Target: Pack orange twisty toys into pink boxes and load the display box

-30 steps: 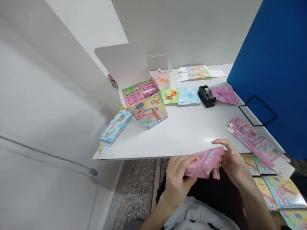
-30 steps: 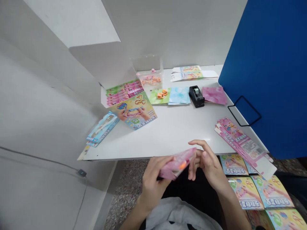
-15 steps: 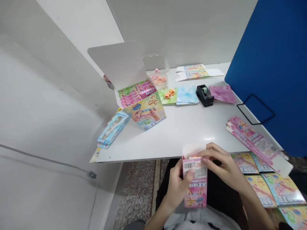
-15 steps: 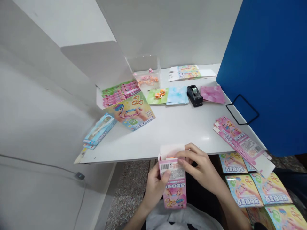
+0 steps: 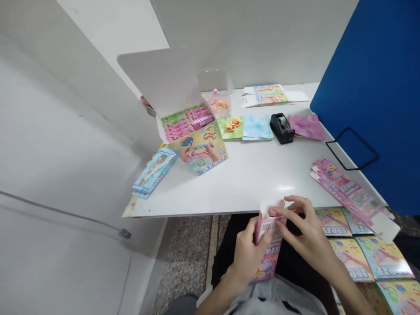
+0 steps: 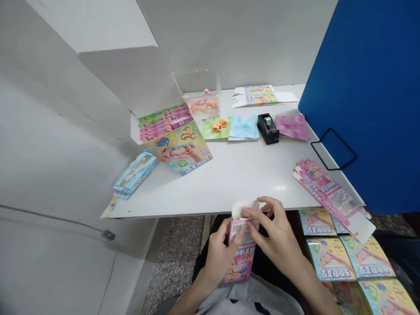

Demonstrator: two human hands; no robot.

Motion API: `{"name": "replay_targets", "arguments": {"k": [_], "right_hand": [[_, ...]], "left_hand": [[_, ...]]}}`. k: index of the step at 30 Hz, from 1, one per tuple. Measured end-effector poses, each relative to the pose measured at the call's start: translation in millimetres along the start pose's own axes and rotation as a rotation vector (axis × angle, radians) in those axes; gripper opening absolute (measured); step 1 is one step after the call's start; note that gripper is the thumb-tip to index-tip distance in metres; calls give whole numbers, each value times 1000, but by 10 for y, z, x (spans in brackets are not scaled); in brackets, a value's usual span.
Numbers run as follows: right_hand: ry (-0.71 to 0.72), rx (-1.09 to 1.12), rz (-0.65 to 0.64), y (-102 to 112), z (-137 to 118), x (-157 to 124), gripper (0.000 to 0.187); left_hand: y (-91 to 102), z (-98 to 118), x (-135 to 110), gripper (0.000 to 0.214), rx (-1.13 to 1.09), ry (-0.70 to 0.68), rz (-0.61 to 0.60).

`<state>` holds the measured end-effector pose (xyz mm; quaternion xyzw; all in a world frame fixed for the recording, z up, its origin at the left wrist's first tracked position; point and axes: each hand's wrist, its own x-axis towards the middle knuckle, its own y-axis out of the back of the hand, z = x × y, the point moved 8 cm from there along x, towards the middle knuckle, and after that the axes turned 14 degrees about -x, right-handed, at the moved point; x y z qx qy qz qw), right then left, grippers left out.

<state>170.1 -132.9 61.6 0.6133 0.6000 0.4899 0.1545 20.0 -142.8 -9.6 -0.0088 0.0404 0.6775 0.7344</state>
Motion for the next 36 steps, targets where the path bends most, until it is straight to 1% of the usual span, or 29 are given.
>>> {"name": "replay_targets", "arguments": {"k": [2,5,7,9,11,12,13,15,17,19,21,23,25,27,32,34,36], "right_hand": [[59,-8,7,-1,-68,-1,35],[121,50,-65,-40,-135,5,41],[113,88,-111,-64,-122,5,40],[63,103,-143,-91,-49,3,34],[-42,144,-128,-102,96,4,24],[-116,195,-109,-107,191,3,23],[-202,271,-89,-120,296,-3,24],[-394,490,-83,-205,493,-39,26],[-573,747,-136,-360,606,-100,29],[-689,984,-223,-519,602,-158,36],[-738,1116,-284,-609,560,-195,37],[-747,1126,-301,-626,548,-212,36],[-734,1073,-310,-607,557,-219,36],[-705,1018,-358,-596,548,-227,37],[-676,959,-519,-625,518,-305,39],[-671,931,-543,-618,535,-334,41],[-626,858,-546,-577,562,-335,38]], "left_hand": [[-8,11,1,25,20,-29,-8],[-43,-26,-16,27,-22,-26,-20],[-80,-87,-37,29,-87,11,-21],[-124,-167,-61,41,-222,73,-19],[-160,-225,-72,63,-372,118,-17],[-163,-234,-67,71,-419,118,-12],[-159,-230,-55,74,-436,103,-11],[-138,-190,-20,67,-405,41,-24],[-127,-155,15,56,-360,-15,-56],[-119,-150,35,50,-334,-41,-74],[-109,-166,41,46,-319,-41,-70],[-107,-181,37,42,-321,-34,-65],[-113,-182,30,40,-336,-31,-73],[-121,-186,21,38,-326,-22,-93],[-121,-254,-23,34,-143,10,-141],[-131,-288,-49,31,-89,17,-151],[-148,-317,-69,29,-66,30,-146]]}}
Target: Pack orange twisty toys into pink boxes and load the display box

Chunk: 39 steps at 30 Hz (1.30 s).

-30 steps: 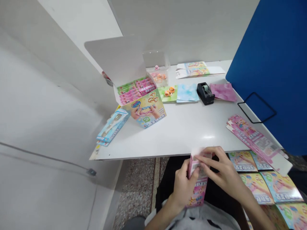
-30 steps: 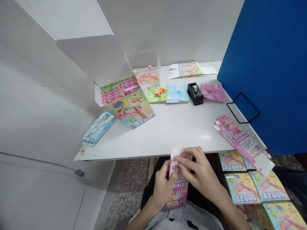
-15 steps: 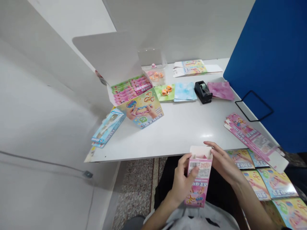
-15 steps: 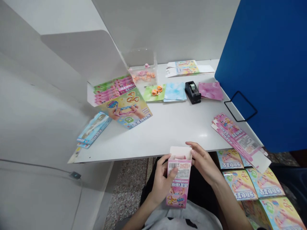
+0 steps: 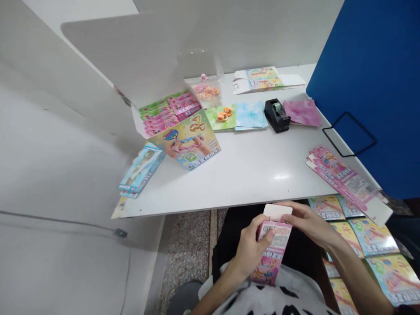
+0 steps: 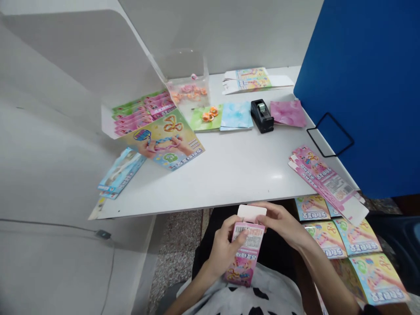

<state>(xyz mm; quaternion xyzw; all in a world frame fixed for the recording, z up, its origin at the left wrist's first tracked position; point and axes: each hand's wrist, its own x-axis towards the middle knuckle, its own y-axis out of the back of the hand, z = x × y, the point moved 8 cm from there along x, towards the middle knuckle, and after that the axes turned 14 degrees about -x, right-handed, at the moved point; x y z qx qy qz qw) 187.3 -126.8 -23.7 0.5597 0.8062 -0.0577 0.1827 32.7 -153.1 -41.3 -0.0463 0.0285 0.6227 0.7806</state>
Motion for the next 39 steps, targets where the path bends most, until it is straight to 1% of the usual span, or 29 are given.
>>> {"name": "replay_targets", "arguments": {"k": [2,4,6,8,12,14,16,17,18,20,21,23,25,26,28,30,32,35,36,37,39], "right_hand": [[68,-125,14,58,-51,-25,33],[156,-239,-17,75,-117,-54,30],[210,-285,-58,67,-148,-75,30],[208,-293,-67,60,-129,-75,29],[164,-328,-6,34,-76,-53,24],[173,-389,40,27,-98,-54,22],[183,-437,76,30,-135,-61,20],[185,-442,75,27,-150,-64,19],[185,-435,63,20,-159,-64,19],[183,-409,28,2,-164,-58,20],[183,-397,15,-6,-162,-52,19],[175,-366,-13,-28,-142,-31,18],[147,-327,-49,-59,-104,0,15],[127,-309,-61,-71,-84,17,15],[88,-283,-66,-76,-55,49,14],[53,-257,-85,-85,-43,71,14],[26,-219,-137,-115,-47,76,15],[14,-178,-191,-140,-87,62,15],[17,-177,-197,-139,-102,58,14],[24,-182,-200,-137,-116,54,14],[44,-203,-194,-128,-134,51,14]], "left_hand": [[-26,-17,-6,29,13,18,6],[-56,-25,-2,29,21,33,3],[-83,-45,2,29,18,45,-6],[-85,-90,-5,30,13,52,8],[-86,-245,-63,36,-23,68,61],[-102,-304,-92,50,-99,85,85],[-116,-331,-101,75,-220,110,112],[-125,-337,-95,85,-298,126,116],[-140,-343,-81,91,-385,149,105],[-212,-374,-40,91,-592,231,19],[-273,-400,-24,89,-702,297,-58],[-422,-454,-31,86,-890,457,-249],[-530,-492,-67,77,-979,574,-410],[-554,-510,-76,70,-987,600,-451],[-565,-542,-75,55,-970,611,-469],[-573,-553,-75,49,-948,610,-474],[-593,-539,-85,60,-955,611,-501],[-612,-500,-84,93,-1013,589,-535],[-618,-490,-83,100,-1031,580,-542],[-627,-486,-84,103,-1038,576,-552],[-642,-488,-84,97,-1029,568,-553]]}}
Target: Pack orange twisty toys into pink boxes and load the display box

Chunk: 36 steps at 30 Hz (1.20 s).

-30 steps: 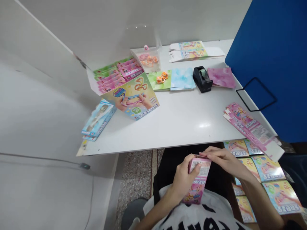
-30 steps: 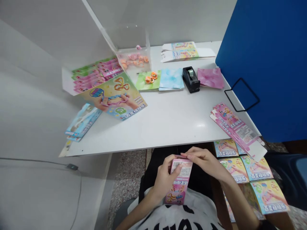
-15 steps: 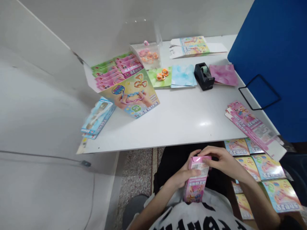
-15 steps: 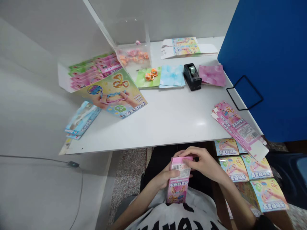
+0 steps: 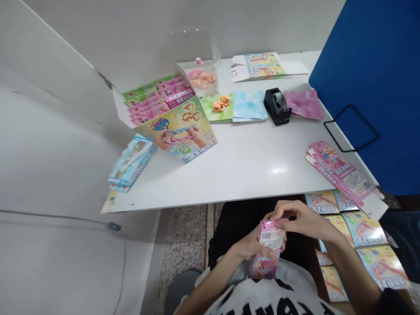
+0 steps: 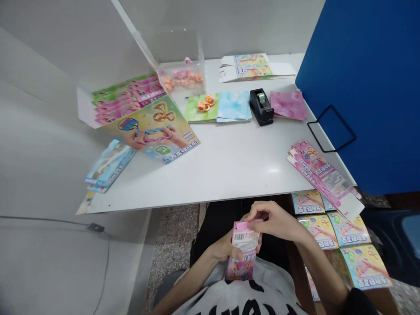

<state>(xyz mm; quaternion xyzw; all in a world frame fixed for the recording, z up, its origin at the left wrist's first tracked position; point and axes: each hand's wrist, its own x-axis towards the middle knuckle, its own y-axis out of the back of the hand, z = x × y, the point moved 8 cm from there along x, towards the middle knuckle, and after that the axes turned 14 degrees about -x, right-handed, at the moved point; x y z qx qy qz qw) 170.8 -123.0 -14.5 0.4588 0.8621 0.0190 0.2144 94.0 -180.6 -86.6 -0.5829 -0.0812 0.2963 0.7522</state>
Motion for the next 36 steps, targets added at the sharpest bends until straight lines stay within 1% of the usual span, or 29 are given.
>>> {"name": "replay_targets", "arguments": {"k": [3,5,9,11,13,14,16,18,20,22,24,26,28,31,33,34,35,36], "right_hand": [[29,-55,24,14,3,-2,14],[49,-95,36,18,0,-5,13],[121,-171,27,39,-115,-29,13],[193,-228,-29,36,-216,-53,16],[243,-292,-103,21,-254,-73,22],[238,-306,-125,22,-225,-72,24],[156,-260,-104,61,-79,-39,22],[37,-100,-41,99,125,6,20],[-22,23,-10,80,269,38,20],[3,72,33,73,294,53,19],[70,52,41,58,231,46,17],[139,-18,5,24,132,20,19],[188,-95,-22,9,39,-18,22],[240,-156,-8,40,-118,-84,29],[316,-208,72,118,-308,-146,41],[383,-246,139,177,-446,-191,47],[471,-288,218,241,-611,-249,49],[577,-325,291,294,-788,-317,49]], "left_hand": [[9,-19,12,75,14,-2,26],[13,-34,12,65,2,4,32],[25,-47,-8,60,-24,16,21],[43,-39,-24,61,-21,14,37],[93,23,-47,64,19,-54,114],[127,80,-67,66,68,-120,176],[188,222,-139,72,216,-281,322],[209,324,-222,75,366,-397,434],[206,372,-273,69,493,-447,478],[206,410,-306,52,619,-485,491],[227,444,-333,39,694,-523,509],[258,461,-349,35,684,-542,527],[250,483,-365,34,649,-551,540],[110,597,-442,32,619,-600,549],[-83,762,-527,32,636,-687,514],[-216,867,-565,35,662,-746,459],[-370,983,-600,44,698,-821,378],[-539,1079,-600,56,762,-859,260]]}}
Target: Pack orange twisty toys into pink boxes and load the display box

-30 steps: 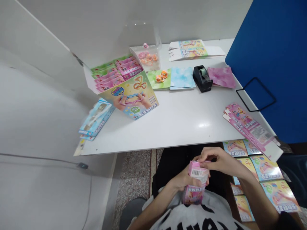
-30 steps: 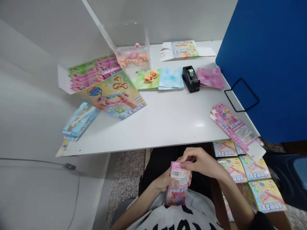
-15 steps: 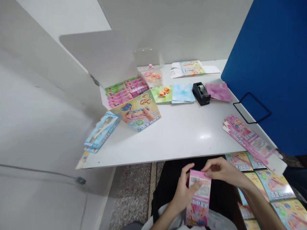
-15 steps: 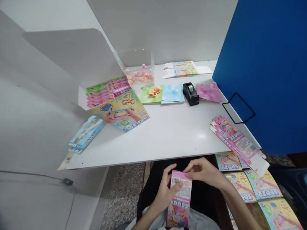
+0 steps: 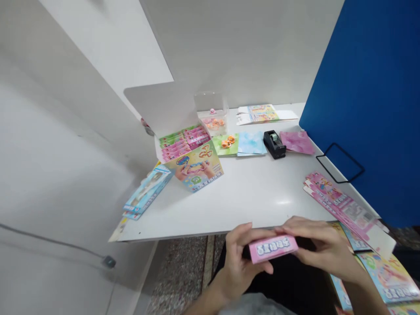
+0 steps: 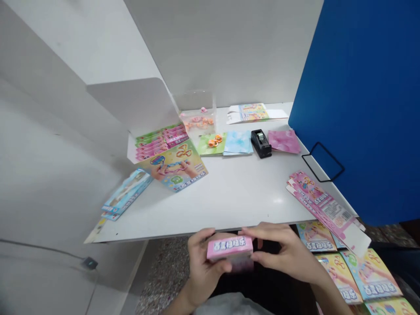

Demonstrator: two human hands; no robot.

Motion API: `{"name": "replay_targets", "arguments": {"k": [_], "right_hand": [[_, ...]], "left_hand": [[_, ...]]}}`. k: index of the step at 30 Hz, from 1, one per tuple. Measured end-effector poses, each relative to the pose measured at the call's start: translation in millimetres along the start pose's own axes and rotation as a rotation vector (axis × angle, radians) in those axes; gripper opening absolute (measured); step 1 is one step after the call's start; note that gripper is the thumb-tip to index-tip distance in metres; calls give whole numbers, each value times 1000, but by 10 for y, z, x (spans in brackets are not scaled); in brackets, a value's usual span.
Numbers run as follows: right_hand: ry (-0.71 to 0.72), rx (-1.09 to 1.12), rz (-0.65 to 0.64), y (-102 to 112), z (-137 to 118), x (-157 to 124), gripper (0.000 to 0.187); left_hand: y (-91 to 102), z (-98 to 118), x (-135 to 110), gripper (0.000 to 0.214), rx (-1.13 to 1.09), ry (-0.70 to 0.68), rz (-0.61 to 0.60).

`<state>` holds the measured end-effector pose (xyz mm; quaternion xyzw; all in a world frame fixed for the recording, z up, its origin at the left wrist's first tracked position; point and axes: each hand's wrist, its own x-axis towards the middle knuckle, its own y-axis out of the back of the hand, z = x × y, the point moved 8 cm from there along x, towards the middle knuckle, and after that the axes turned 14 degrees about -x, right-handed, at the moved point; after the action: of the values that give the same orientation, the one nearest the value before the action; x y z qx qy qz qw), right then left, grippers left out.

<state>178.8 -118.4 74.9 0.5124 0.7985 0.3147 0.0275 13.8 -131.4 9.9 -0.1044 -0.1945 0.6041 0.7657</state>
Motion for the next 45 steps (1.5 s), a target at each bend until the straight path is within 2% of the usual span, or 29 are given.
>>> {"name": "replay_targets", "arguments": {"k": [2,4,5,6,7,9,10,11,13,14,16,18,20,24,28,33,36,38,41,42,45], "right_hand": [[197,-56,163,206,-287,92,49],[322,-143,303,325,-451,161,52],[360,-210,347,328,-481,194,51],[390,-286,373,295,-479,227,50],[410,-366,362,216,-446,266,47],[470,-489,294,-2,-328,334,41],[498,-520,241,-118,-249,368,41],[507,-530,168,-228,-155,410,42],[511,-484,64,-345,16,508,43],[475,-453,77,-315,99,581,42],[345,-420,207,-114,262,768,39],[179,-421,377,170,415,973,37],[108,-381,480,406,491,1179,43],[113,-272,429,615,541,1596,38],[156,-276,387,674,572,1827,26],[217,-336,409,664,618,1891,19],[203,-308,413,672,646,1891,19],[159,-239,364,675,717,1919,24],[40,-84,314,750,982,1970,36],[-36,-49,349,824,1131,1969,40],[-396,-108,604,1161,1692,1817,44]], "left_hand": [[-64,251,200,72,43,-137,-110],[30,468,442,102,56,-311,-30],[125,506,580,109,40,-334,62],[220,462,733,107,15,-269,143],[285,348,889,102,-23,-131,182],[347,84,1138,97,-144,154,181],[372,14,1239,95,-194,211,174],[402,-20,1337,95,-216,219,167],[467,2,1523,104,-197,121,155],[476,31,1606,108,-163,55,131],[452,98,1746,106,-52,-81,67],[401,157,1850,92,71,-209,24],[337,195,1932,76,156,-312,-8],[289,185,2091,60,201,-405,-11],[391,156,2229,50,225,-434,46],[476,101,2283,44,257,-409,27],[457,96,2246,51,269,-393,13],[441,96,2221,60,291,-367,15],[494,66,2223,74,242,-285,58],[539,47,2233,78,199,-255,89],[677,-48,2280,78,121,-172,173]]}}
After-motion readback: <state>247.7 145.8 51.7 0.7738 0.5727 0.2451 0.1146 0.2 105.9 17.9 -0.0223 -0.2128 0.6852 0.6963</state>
